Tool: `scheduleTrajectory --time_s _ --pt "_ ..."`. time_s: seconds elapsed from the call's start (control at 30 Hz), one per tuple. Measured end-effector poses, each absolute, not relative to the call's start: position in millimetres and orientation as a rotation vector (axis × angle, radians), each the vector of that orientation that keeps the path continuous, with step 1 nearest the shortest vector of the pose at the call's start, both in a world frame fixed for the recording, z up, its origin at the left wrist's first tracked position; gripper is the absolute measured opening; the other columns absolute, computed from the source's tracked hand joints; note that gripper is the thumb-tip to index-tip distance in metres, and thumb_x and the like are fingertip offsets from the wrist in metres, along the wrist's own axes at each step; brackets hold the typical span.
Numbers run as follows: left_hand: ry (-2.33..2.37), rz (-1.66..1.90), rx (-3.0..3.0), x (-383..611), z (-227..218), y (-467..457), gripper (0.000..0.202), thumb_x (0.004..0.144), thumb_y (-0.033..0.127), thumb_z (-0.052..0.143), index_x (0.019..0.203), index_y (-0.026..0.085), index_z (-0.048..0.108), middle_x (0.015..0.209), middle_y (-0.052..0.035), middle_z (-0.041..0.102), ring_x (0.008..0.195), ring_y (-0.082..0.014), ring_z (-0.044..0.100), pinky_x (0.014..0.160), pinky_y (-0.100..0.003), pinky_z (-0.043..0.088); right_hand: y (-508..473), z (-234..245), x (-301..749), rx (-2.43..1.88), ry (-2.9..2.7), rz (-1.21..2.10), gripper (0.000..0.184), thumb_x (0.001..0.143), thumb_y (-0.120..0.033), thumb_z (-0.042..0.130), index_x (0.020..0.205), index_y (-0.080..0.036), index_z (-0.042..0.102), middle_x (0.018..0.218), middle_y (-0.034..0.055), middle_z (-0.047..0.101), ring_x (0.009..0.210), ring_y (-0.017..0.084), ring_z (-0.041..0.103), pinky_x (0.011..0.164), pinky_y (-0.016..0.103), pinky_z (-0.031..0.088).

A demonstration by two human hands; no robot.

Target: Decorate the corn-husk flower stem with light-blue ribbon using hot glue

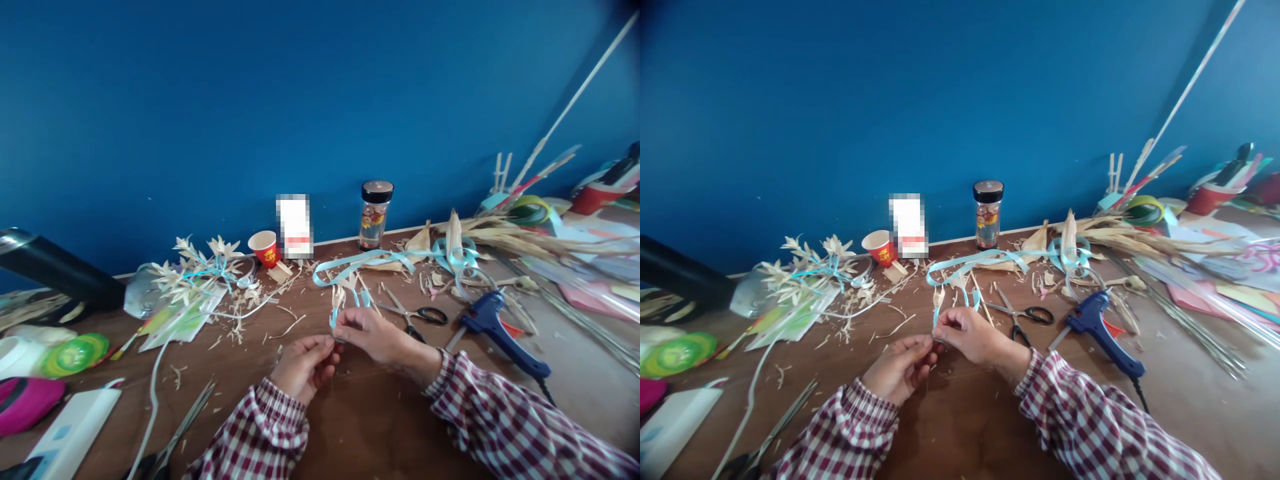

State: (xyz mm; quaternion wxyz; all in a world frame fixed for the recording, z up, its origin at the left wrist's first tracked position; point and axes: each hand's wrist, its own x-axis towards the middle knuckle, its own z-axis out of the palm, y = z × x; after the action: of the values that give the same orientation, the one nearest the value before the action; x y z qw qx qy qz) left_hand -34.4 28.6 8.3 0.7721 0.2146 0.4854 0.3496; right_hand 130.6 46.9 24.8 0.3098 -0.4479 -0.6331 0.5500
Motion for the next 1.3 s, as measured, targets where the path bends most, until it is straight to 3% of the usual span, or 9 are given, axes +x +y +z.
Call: scheduleTrajectory --time_s 0.37,0.67,0.83,0.93,1.07,1.3 --pt "1.205 0.898 0.760 -31.9 3.1 25.1 0.028 0.058 0.038 0.078 0.067 0.012 0.070 0.056 -0.0006 0.062 0.047 -0.0051 0.052 0.037 -0.011 0.036 49.5 19.8 132.6 -1.179 -1.706 1.380 0.015 0.082 -0.020 0.053 0.070 -0.015 0.060 0.059 -0.0044 0.048 0.056 0.009 0.041 0.054 0.022 0.032" --pt "1.358 1.034 0.909 -29.2 -4.2 23.1 0.024 0.062 0.036 0.072 0.068 0.013 0.070 0.054 -0.0008 0.062 0.048 -0.0087 0.052 0.039 -0.015 0.039 46.6 19.2 128.2 -1.245 -1.707 1.364 0.017 0.086 -0.020 0.045 0.082 -0.015 0.061 0.056 -0.0044 0.049 0.050 0.008 0.045 0.049 0.020 0.035" --pt "1.491 1.107 1.121 -26.3 1.8 20.9 0.021 0.065 0.035 0.067 0.064 0.014 0.068 0.046 0.0012 0.057 0.038 -0.0085 0.045 0.039 -0.019 0.036 42.5 18.6 126.6 -1.290 -1.723 1.256 0.012 0.080 -0.021 0.054 0.073 -0.015 0.062 0.059 -0.0024 0.055 0.054 0.009 0.046 0.050 0.020 0.035" --pt "1.600 1.118 1.369 -26.8 4.2 19.7 0.016 0.067 0.032 0.065 0.062 0.017 0.068 0.047 0.0002 0.058 0.042 -0.0114 0.047 0.044 -0.022 0.037 39.0 17.7 122.5 -1.330 -1.707 1.168 0.011 0.078 -0.020 0.055 0.073 -0.015 0.063 0.064 -0.0005 0.059 0.058 0.010 0.048 0.053 0.021 0.036" --pt "1.648 1.115 1.829 -30.1 3.1 16.3 0.012 0.073 0.024 0.061 0.064 0.020 0.067 0.062 -0.0036 0.064 0.058 -0.0161 0.056 0.058 -0.025 0.041 33.3 19.5 115.2 -1.364 -1.677 1.163 0.014 0.078 -0.020 0.054 0.069 -0.014 0.061 0.056 -0.0024 0.053 0.052 0.009 0.043 0.048 0.021 0.033" --pt "1.638 0.904 2.307 -31.0 -3.1 5.4 0.021 0.083 0.018 0.048 0.073 0.020 0.066 0.067 -0.0070 0.060 0.065 -0.0195 0.053 0.065 -0.029 0.037 31.8 15.1 111.8 -1.398 -1.656 1.091 0.032 0.082 -0.030 0.051 0.053 -0.018 0.045 0.049 -0.0053 0.041 0.049 0.008 0.037 0.045 0.021 0.030"
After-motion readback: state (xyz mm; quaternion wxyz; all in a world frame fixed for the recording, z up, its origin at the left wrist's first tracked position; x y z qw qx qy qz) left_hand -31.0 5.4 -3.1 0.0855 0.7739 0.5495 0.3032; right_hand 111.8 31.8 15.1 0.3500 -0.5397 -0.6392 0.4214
